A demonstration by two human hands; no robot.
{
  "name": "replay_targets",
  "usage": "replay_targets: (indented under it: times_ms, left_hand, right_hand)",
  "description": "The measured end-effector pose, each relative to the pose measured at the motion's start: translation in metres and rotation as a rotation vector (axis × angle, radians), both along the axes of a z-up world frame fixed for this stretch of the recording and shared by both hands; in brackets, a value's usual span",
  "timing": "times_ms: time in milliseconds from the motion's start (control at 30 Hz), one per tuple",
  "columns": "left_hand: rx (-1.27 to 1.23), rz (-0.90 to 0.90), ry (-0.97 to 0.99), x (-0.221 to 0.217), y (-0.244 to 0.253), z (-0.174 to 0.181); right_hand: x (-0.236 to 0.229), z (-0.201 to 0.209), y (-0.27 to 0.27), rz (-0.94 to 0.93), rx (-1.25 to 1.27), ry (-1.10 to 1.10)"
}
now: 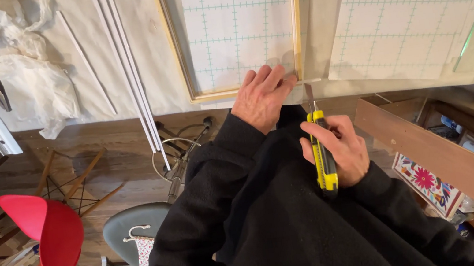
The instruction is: The person is measuring and cutting white plastic strips using a utility knife and a measuring tape on a workbench.
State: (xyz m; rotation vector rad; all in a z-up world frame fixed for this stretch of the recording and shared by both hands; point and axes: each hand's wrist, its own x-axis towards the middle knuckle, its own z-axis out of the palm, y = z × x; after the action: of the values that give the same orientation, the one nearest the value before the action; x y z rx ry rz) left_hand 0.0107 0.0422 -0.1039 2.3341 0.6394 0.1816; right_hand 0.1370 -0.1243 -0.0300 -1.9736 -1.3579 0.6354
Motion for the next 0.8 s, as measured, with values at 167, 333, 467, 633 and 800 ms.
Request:
replay_targets:
  times_ms: [167, 333, 467, 633, 800]
  left_hand:
    - [-0.028, -0.01, -0.021, 0.0, 0.002, 0.005]
    - [-0.003, -0.01, -0.013, -0.001, 0.0, 0.004]
    - [0.026, -0.025, 0.014, -0.002, -0.001, 0.003]
    - [0.012, -0.013, -0.013, -0.001, 0.0, 0.0]
    - [-0.008, -0.012, -0.025, -0.001, -0.002, 0.002]
  right_hand:
    - [-0.001, -0.01, 0.001, 0.077, -0.098, -0.007]
    - [-0.001, -0.014, -0.002, 0.091, -0.134, -0.028]
    - [-0.001, -0.017, -0.008, 0.056, -0.09, -0.031]
    - [0.001, -0.023, -0.013, 0.046, -0.06, -0.027]
    - [-0.002, -0.021, -0.016, 0.04, -0.067, -0.029]
